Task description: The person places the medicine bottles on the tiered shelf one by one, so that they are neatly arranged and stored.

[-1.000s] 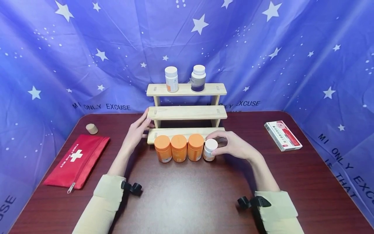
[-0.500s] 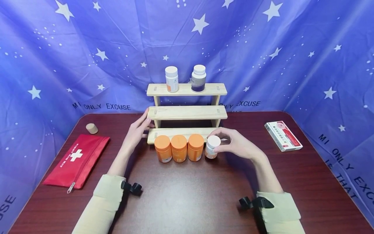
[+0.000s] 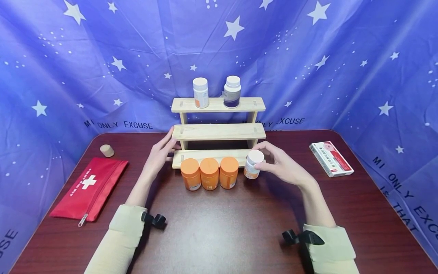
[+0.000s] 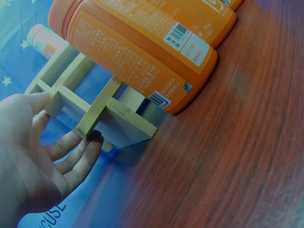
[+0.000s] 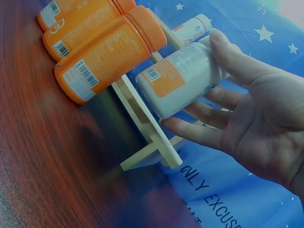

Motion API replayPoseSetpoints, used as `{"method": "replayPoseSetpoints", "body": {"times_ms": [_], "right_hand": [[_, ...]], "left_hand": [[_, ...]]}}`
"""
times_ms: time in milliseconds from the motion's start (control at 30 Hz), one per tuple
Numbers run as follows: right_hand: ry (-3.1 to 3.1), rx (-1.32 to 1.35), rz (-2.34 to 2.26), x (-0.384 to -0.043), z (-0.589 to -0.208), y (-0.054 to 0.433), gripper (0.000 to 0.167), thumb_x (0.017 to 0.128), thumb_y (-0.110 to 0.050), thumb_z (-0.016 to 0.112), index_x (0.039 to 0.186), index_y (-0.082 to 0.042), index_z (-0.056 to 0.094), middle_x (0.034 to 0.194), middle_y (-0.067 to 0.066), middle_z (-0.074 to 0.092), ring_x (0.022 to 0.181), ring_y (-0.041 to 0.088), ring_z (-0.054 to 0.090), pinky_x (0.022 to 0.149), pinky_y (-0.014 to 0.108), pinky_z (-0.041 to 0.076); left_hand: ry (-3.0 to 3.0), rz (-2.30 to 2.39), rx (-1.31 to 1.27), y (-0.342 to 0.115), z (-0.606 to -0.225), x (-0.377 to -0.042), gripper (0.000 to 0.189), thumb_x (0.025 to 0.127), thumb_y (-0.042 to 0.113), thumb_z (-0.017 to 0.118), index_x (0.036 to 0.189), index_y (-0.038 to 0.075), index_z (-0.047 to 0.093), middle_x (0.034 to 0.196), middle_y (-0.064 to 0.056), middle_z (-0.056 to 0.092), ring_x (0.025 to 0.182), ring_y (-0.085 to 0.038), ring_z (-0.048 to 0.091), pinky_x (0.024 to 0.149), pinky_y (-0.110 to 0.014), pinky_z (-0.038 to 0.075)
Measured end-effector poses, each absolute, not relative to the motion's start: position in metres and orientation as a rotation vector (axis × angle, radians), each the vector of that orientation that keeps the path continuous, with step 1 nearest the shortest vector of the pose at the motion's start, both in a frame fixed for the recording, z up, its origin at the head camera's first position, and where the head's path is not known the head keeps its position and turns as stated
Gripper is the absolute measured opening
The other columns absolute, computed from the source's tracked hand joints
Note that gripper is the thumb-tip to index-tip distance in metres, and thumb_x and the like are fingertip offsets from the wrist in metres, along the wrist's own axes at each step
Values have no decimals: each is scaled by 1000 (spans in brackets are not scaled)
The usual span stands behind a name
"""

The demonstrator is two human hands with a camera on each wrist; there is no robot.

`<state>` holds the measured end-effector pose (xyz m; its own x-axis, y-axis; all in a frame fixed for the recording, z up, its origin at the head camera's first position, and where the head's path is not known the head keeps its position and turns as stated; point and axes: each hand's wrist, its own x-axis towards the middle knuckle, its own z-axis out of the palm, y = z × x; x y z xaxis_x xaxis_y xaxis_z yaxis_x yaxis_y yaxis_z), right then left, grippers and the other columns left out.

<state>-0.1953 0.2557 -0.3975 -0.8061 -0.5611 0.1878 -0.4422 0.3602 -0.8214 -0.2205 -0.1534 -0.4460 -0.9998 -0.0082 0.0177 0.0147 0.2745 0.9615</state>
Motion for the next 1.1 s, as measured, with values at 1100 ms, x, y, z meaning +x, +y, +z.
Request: {"method": "replayPoseSetpoints", "body": {"times_ms": [1100], "right_hand": [[2616,-680,-1975,-204,-385,225,39,92,4,72,130,-2,65,105,-19,75,92,-2,67,78,11,55]], "left_hand": [[-2503,-1879,5,-154,-447,-221,53,104,58,50,154,55,33,117,-22,73,105,-27,67,78,-34,64]]}}
